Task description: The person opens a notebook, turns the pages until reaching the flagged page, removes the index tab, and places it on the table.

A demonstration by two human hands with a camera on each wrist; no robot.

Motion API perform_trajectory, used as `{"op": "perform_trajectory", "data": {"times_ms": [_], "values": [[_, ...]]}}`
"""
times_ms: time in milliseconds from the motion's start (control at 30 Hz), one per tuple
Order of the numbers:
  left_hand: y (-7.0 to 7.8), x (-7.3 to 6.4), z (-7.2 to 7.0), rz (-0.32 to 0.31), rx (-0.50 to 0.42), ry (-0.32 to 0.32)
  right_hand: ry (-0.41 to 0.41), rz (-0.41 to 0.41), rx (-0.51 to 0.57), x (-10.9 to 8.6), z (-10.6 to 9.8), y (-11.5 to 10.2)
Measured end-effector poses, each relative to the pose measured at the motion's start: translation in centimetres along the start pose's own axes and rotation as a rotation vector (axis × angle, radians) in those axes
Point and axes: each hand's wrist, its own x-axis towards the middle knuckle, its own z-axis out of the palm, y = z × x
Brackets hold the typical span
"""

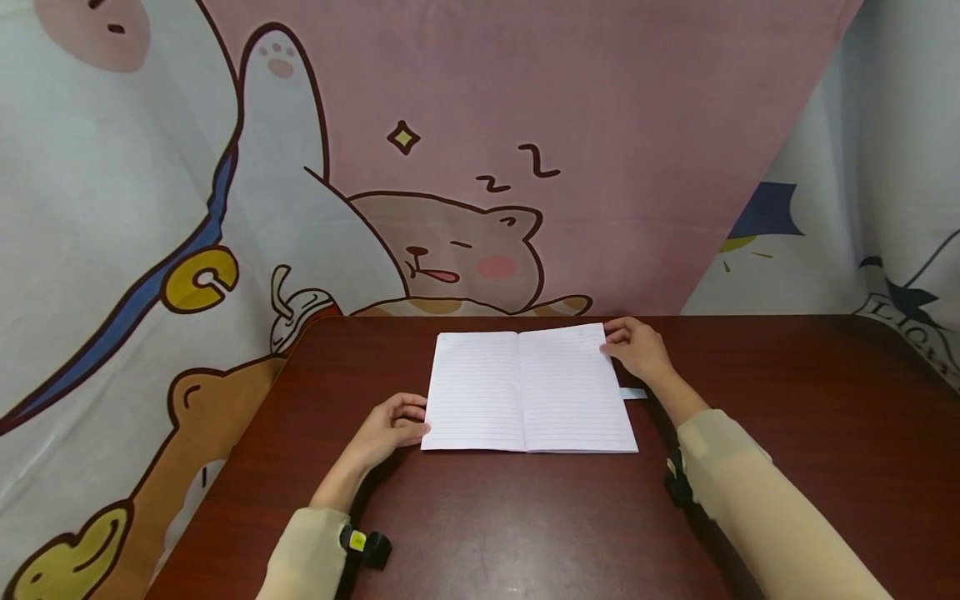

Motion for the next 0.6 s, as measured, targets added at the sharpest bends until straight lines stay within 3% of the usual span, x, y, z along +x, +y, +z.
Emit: {"op": "perform_trajectory", "data": {"times_ms": [300,600], "values": [[0.0,-0.1,0.0,0.003,0.002,0.001,0.037,-0.077,-0.002,-0.1,0.4,-0.2],[0.0,0.0,0.0,0.007,0.003,-0.001,-0.034,-0.136,0.035,-0.5,0.5,-1.1]]}}
